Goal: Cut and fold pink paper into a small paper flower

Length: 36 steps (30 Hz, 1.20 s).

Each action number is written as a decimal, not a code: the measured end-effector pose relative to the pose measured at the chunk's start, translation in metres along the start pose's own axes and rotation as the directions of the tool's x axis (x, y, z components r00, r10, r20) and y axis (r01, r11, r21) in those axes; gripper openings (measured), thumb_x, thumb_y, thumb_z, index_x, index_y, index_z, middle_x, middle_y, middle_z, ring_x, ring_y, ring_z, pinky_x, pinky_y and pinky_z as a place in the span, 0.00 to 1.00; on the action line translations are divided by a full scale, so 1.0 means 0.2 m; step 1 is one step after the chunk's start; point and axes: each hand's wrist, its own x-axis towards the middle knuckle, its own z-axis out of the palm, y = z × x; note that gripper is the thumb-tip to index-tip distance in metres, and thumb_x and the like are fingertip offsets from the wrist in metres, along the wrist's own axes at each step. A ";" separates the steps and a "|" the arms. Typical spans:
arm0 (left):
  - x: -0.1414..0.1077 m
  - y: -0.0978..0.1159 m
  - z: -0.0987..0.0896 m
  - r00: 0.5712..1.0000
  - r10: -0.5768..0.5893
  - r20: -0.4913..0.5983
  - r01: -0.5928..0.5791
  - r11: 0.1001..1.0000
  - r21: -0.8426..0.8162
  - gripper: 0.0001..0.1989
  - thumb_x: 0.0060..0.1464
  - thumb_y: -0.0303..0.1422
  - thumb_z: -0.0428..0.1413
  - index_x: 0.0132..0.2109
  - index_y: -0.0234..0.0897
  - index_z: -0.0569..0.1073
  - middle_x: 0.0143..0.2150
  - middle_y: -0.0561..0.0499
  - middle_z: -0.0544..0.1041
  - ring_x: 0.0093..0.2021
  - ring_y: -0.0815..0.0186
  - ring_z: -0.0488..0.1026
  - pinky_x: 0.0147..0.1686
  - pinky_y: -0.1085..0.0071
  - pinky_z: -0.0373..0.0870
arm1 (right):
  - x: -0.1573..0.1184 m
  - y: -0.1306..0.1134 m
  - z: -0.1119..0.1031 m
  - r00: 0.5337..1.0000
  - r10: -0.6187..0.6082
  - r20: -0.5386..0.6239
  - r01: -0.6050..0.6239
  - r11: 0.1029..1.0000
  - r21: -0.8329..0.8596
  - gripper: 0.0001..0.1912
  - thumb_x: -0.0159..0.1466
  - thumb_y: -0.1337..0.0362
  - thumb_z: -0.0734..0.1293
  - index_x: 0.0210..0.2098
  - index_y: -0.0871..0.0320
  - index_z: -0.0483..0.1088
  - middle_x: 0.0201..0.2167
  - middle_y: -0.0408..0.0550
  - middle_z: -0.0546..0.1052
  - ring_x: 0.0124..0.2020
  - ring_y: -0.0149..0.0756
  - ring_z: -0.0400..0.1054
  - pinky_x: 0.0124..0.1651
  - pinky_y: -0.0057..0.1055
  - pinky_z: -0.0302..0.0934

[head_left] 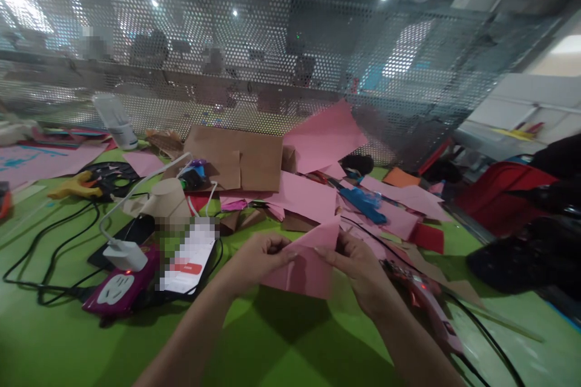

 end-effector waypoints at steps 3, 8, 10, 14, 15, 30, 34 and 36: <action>0.00 0.01 0.01 0.999 0.030 -0.020 -0.029 0.999 0.038 0.15 0.57 0.44 0.54 0.36 0.35 0.76 0.32 0.52 0.73 0.34 0.66 0.67 0.34 0.73 0.60 | 0.00 0.01 0.00 0.999 0.003 -0.043 -0.002 1.000 0.007 0.19 0.46 0.58 0.79 0.34 0.58 0.77 0.33 0.48 0.81 0.33 0.40 0.73 0.38 0.34 0.67; 0.00 0.02 0.03 0.994 -0.005 -0.107 0.017 0.994 0.111 0.14 0.57 0.39 0.53 0.27 0.36 0.71 0.26 0.55 0.67 0.29 0.67 0.63 0.31 0.73 0.56 | -0.02 -0.01 0.01 0.999 -0.005 -0.032 0.004 1.000 -0.004 0.16 0.48 0.58 0.79 0.34 0.57 0.77 0.32 0.47 0.81 0.34 0.39 0.73 0.37 0.33 0.66; 0.00 0.02 0.03 0.994 -0.003 -0.112 0.020 0.990 0.143 0.14 0.57 0.39 0.52 0.27 0.36 0.71 0.25 0.55 0.67 0.29 0.67 0.63 0.30 0.73 0.56 | -0.03 -0.02 0.01 0.998 -0.023 -0.051 0.023 1.000 0.019 0.15 0.48 0.58 0.79 0.32 0.56 0.77 0.30 0.45 0.80 0.32 0.38 0.72 0.36 0.31 0.65; 0.00 0.02 0.04 0.995 -0.004 -0.096 0.024 0.978 0.208 0.14 0.58 0.38 0.51 0.28 0.37 0.73 0.26 0.53 0.69 0.30 0.66 0.64 0.30 0.73 0.56 | -0.02 -0.01 0.01 0.989 -0.077 -0.124 0.082 0.996 0.037 0.13 0.49 0.56 0.78 0.28 0.57 0.76 0.26 0.43 0.77 0.29 0.34 0.68 0.34 0.29 0.62; 0.00 0.02 0.04 0.995 0.000 -0.095 0.020 0.976 0.215 0.14 0.58 0.38 0.51 0.28 0.37 0.73 0.26 0.53 0.70 0.30 0.65 0.65 0.30 0.73 0.56 | -0.02 0.00 0.00 0.987 -0.085 -0.134 0.090 0.995 0.032 0.13 0.49 0.56 0.78 0.27 0.57 0.76 0.26 0.42 0.76 0.28 0.34 0.67 0.33 0.29 0.62; 0.01 0.02 0.05 0.991 -0.013 -0.136 0.039 0.982 0.187 0.14 0.57 0.40 0.53 0.27 0.36 0.70 0.26 0.54 0.67 0.28 0.68 0.62 0.28 0.72 0.54 | -0.03 -0.02 0.00 0.967 -0.148 -0.209 0.166 0.984 0.071 0.10 0.51 0.60 0.77 0.27 0.57 0.75 0.25 0.41 0.74 0.27 0.32 0.64 0.32 0.28 0.58; 0.00 0.02 0.06 0.990 -0.006 -0.140 0.031 0.984 0.178 0.13 0.57 0.39 0.53 0.29 0.36 0.73 0.28 0.52 0.71 0.30 0.66 0.65 0.30 0.72 0.57 | -0.03 -0.02 0.01 0.962 -0.151 -0.227 0.168 0.984 0.055 0.11 0.50 0.59 0.77 0.27 0.57 0.74 0.24 0.41 0.74 0.27 0.33 0.64 0.31 0.28 0.58; 0.00 0.02 0.06 0.994 -0.007 -0.106 0.021 0.991 0.132 0.13 0.58 0.40 0.53 0.34 0.36 0.76 0.32 0.50 0.76 0.34 0.64 0.69 0.33 0.71 0.60 | -0.03 -0.01 0.01 0.962 -0.159 -0.224 0.171 0.985 0.034 0.12 0.49 0.58 0.78 0.27 0.57 0.75 0.23 0.42 0.74 0.26 0.32 0.64 0.30 0.28 0.58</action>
